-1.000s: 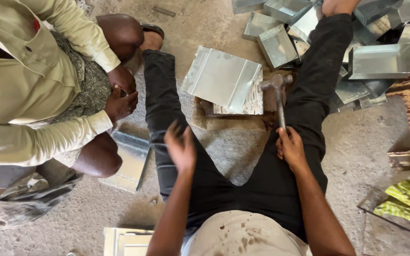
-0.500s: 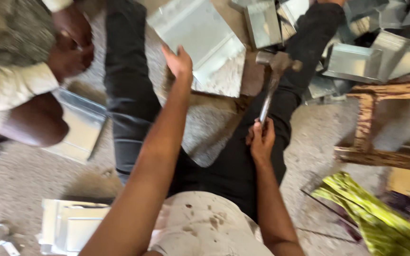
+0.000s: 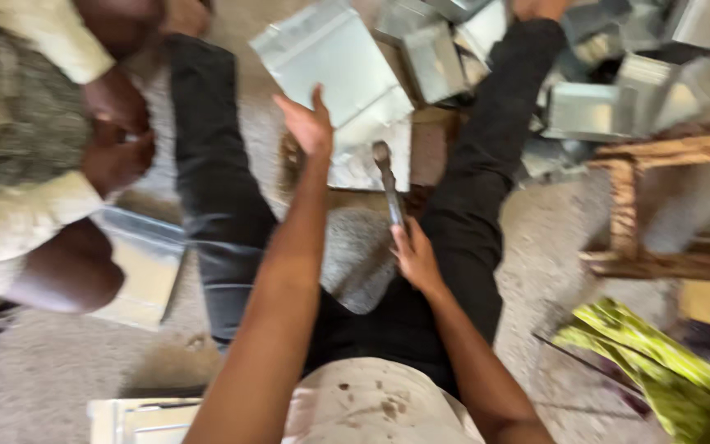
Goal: The person sits on the floor and uses a hammer to repeatedly strike a metal sheet placed on a wooden block. They adjust the sheet's position and continue hammering while another person stands nearby.
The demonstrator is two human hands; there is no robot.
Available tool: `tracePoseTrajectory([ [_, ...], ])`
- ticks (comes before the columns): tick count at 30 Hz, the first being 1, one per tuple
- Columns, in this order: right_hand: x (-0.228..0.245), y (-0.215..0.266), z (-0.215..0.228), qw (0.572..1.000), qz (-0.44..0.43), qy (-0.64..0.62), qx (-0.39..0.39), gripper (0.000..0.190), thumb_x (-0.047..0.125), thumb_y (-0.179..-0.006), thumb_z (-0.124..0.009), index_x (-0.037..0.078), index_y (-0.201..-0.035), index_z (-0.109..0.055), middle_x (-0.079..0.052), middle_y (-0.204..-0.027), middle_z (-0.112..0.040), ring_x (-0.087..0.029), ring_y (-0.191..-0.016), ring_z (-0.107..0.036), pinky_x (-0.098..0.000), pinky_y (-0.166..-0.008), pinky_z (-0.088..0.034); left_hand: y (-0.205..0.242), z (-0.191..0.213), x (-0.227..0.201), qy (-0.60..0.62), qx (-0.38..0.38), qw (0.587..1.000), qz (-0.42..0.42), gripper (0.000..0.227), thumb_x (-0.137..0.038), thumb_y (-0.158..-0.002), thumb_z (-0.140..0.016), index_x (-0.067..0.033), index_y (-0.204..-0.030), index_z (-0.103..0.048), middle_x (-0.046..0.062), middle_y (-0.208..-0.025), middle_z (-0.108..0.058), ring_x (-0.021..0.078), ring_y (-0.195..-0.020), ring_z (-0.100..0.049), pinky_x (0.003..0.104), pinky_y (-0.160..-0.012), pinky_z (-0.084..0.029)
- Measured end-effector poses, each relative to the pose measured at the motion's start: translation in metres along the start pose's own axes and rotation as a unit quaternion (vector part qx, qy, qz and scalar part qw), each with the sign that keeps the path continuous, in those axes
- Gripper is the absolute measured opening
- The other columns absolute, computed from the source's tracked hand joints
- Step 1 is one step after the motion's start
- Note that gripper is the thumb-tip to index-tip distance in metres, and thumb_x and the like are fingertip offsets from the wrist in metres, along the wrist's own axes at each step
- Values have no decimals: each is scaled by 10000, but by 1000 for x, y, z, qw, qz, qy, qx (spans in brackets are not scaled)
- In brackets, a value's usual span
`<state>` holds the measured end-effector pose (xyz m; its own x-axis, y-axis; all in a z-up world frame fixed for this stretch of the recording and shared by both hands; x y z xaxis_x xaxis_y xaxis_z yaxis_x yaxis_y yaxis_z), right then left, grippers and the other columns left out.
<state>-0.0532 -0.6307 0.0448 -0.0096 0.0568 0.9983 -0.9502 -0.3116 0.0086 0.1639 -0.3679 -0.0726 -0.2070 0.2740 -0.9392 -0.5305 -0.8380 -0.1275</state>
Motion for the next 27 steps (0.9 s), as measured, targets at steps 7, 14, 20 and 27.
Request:
tracePoseTrajectory([
  [7,32,3,-8,955,-286,-76,-18,331,378,-1078,-547,48,-1090,-528,7,-623,-430,-64,-421,-365,-239,-348,-283,11,19,-45,49,50,997,-19,624,-279,-932,-770,68,-1299,-405,339,-1057,-693,525,-957,-673,515,-801,-552],
  [14,190,-2,73,979,124,-159,-4,693,875,-891,-517,213,-1014,-682,-11,-714,-502,-140,-575,-455,-337,-505,-326,4,20,-60,-24,177,982,67,654,-330,-959,-706,65,-1321,-331,302,-964,-695,475,-842,-711,503,-731,-576],
  [20,177,-12,80,908,323,-124,-238,423,635,-974,-497,232,-1000,-623,10,-636,-493,-104,-486,-430,-290,-445,-336,10,22,-56,3,130,991,-8,594,-319,-977,-718,55,-1272,-364,346,-987,-686,548,-887,-656,555,-771,-530],
  [27,29,-25,1,977,-182,91,-63,342,356,-1099,-507,133,-851,-584,24,-628,-479,-112,-503,-419,-292,-456,-324,9,11,-42,-22,98,994,-34,665,-335,-962,-714,97,-1288,-328,377,-983,-663,565,-894,-629,567,-750,-522],
])
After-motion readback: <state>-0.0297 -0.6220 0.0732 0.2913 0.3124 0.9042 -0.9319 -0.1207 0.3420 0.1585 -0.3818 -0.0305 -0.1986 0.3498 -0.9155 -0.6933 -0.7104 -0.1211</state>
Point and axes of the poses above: each hand's wrist, its own y-axis away from the middle knuckle, its own z-axis out of the back of the hand, x = y × z, the point moved 1 cm from there along -y, towards the middle knuckle
